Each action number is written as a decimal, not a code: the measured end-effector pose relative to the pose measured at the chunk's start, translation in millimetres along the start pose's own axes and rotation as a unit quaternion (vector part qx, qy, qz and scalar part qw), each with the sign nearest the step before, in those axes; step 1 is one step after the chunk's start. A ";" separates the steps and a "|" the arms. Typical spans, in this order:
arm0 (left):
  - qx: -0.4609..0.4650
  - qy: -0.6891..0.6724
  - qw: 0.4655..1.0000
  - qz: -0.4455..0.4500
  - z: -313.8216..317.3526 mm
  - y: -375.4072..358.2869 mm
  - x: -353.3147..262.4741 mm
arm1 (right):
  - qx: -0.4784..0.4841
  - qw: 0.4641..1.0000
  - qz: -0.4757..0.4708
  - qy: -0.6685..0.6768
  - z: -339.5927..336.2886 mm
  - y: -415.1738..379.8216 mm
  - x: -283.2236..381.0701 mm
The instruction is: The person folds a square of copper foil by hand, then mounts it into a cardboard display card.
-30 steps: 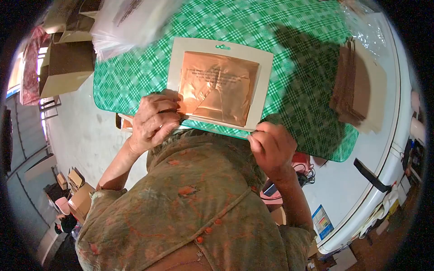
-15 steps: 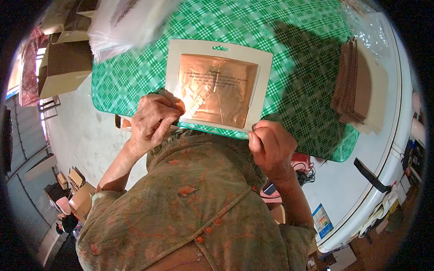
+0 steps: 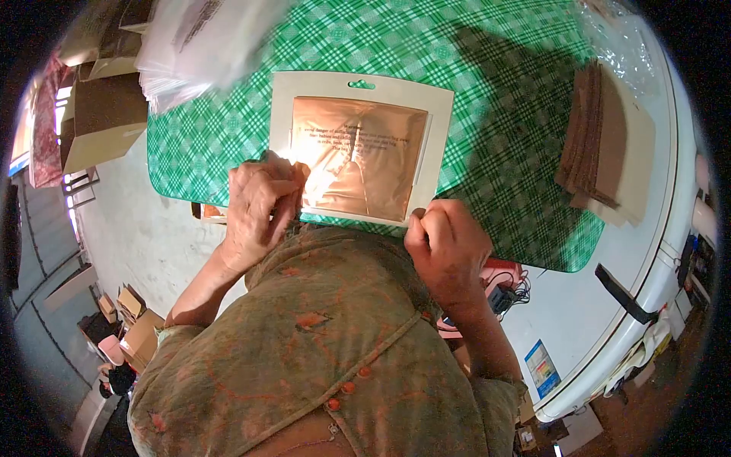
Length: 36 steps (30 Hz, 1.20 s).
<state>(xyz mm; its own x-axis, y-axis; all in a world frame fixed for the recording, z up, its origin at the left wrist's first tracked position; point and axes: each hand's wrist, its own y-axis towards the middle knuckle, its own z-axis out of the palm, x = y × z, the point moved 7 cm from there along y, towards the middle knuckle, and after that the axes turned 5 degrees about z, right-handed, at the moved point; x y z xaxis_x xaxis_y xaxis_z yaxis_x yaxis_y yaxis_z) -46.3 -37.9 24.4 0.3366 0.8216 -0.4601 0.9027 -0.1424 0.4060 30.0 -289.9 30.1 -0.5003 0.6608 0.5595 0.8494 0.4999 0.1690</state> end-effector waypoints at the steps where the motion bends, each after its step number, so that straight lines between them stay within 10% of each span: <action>1: 0.000 0.005 1.000 0.006 0.8 0.3 -0.9 | 0.005 1.000 0.006 -0.002 0.7 0.2 0.3; 30: -0.082 0.100 0.988 -0.087 -5.8 -51.8 -8.3 | 0.010 0.987 -0.041 -0.154 18.5 13.8 7.1; 34: -0.123 0.050 0.975 -0.181 -27.3 -84.2 -8.3 | 0.030 0.981 -0.133 -0.137 20.7 26.6 26.0; 36: -0.216 -0.171 0.874 -0.400 -15.9 -128.3 15.2 | 0.056 0.976 -0.153 -0.142 23.7 31.1 32.9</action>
<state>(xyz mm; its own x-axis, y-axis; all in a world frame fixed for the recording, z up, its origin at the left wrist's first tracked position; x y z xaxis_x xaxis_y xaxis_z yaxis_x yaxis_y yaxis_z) -161.2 1.7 -22.1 -0.2288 0.3401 -0.9121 0.7254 0.6844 0.0733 35.9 -239.3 34.5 -0.7680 0.5908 0.2473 0.6367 0.7463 0.1942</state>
